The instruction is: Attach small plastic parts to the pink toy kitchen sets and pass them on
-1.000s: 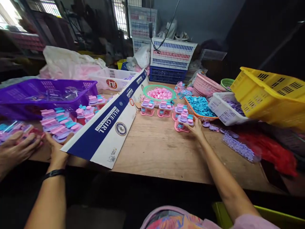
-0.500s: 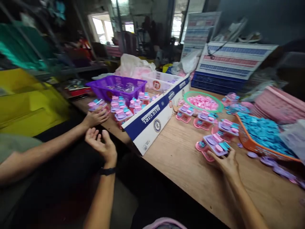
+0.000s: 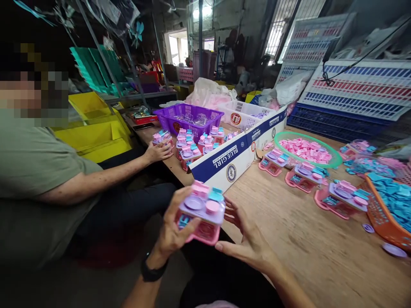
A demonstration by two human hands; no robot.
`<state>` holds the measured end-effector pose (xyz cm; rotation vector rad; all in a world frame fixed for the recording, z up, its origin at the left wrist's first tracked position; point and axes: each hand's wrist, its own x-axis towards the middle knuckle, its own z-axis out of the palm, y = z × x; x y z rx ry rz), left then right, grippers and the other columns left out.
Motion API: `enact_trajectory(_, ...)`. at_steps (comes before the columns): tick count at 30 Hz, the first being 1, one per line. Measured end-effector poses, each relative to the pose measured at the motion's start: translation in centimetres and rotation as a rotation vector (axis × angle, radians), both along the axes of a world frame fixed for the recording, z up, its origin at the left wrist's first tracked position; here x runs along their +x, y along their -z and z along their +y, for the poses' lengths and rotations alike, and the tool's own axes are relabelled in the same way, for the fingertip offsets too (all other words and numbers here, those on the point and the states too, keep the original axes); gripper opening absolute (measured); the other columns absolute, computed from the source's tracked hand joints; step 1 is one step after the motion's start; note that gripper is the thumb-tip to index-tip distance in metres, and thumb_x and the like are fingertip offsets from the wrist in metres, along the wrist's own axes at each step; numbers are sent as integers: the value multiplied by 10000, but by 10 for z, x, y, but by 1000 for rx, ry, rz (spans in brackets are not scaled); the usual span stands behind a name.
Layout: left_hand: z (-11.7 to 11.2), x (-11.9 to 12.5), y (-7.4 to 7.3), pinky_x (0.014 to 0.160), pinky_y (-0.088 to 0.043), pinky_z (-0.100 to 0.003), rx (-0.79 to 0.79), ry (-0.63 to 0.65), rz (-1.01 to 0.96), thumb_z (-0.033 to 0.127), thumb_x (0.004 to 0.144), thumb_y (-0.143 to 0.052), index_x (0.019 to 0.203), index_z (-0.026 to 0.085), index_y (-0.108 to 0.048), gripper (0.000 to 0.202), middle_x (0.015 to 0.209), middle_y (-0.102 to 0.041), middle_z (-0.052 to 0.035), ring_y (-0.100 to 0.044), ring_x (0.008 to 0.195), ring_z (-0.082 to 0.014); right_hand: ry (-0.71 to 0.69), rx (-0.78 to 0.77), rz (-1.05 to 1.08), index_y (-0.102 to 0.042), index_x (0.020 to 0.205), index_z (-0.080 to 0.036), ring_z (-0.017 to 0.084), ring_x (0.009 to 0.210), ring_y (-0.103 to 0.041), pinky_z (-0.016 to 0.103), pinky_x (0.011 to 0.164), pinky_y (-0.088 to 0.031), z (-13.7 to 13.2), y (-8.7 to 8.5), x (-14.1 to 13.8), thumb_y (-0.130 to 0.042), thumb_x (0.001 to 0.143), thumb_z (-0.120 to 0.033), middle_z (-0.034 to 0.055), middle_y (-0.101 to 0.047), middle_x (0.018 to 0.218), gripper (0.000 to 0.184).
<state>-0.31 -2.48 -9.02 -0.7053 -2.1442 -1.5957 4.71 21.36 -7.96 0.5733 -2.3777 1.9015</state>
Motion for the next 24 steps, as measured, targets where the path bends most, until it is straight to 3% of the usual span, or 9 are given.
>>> enact_trajectory(2, -26, -9, 4, 1057, -528, -420, 66, -313, -5, 379, 910, -695, 1490, 261, -472, 632, 1397, -571, -111, -632, 1207, -271, 27, 54, 53, -354, 1566, -336, 305, 1334, -527, 499, 1114, -491, 5, 1, -4, -796, 919, -444, 82, -524, 1467, 791)
enact_trajectory(4, -48, -27, 14, 1074, -508, -434, 106, -618, 43, 409, 889, -718, 1501, 236, -460, 686, 1382, -576, -115, -631, 1194, -272, 121, 85, 83, -418, 1521, -322, 287, 1247, -599, 476, 1040, -551, 18, 3, -7, -702, 989, -425, 93, -568, 1409, 612)
enact_trajectory(7, -69, -66, 36, 1114, -466, -447, 84, -838, 159, 449, 854, -744, 1455, 194, -504, 696, 1366, -554, -137, -587, 1248, -287, 262, 103, 64, -498, 1433, -278, 268, 1110, -675, 434, 936, -612, 44, 12, -10, -634, 1026, -438, 112, -612, 1336, 458)
enact_trajectory(9, -70, -92, 54, 1107, -470, -442, 23, -775, 185, 468, 850, -733, 1404, 180, -536, 655, 1323, -560, -139, -581, 1245, -286, 322, 124, 35, -523, 1404, -260, 265, 1073, -692, 425, 929, -619, 62, 22, -9, -638, 1019, -473, 117, -629, 1307, 454)
enact_trajectory(11, -65, -115, 70, 1114, -463, -446, -35, -627, 162, 478, 864, -705, 1373, 178, -540, 614, 1306, -561, -139, -573, 1253, -284, 367, 146, 5, -537, 1394, -253, 262, 1055, -700, 419, 938, -620, 79, 35, -6, -646, 1007, -508, 117, -639, 1293, 476)
enact_trajectory(14, -55, -139, 86, 1132, -446, -448, 16, -464, 74, 459, 925, -634, 1419, 182, -468, 591, 1355, -541, -149, -563, 1272, -268, 427, 178, -32, -555, 1388, -244, 266, 1053, -704, 417, 943, -622, 99, 56, 2, -657, 988, -543, 119, -652, 1281, 510)
enact_trajectory(18, -55, -160, 91, 1152, -422, -459, 86, -474, 43, 458, 927, -628, 1427, 186, -429, 603, 1381, -514, -153, -554, 1277, -265, 504, 215, -52, -622, 1323, -225, 295, 1042, -714, 412, 911, -640, 121, 80, 12, -687, 933, -593, 128, -682, 1242, 540)
enact_trajectory(21, -57, -172, 89, 1179, -385, -481, -5, -469, 102, 448, 914, -630, 1394, 166, -441, 588, 1370, -489, -167, -509, 1320, -288, 547, 274, -56, -673, 1265, -227, 313, 987, -734, 402, 869, -656, 136, 95, 15, -697, 888, -631, 126, -711, 1191, 553)
enact_trajectory(24, -54, -180, 88, 1188, -374, -485, -103, -366, 107, 434, 895, -640, 1382, 165, -433, 593, 1366, -483, -177, -494, 1340, -303, 574, 369, -34, -708, 1218, -240, 319, 946, -746, 405, 836, -666, 145, 109, 12, -675, 877, -645, 108, -727, 1169, 531)
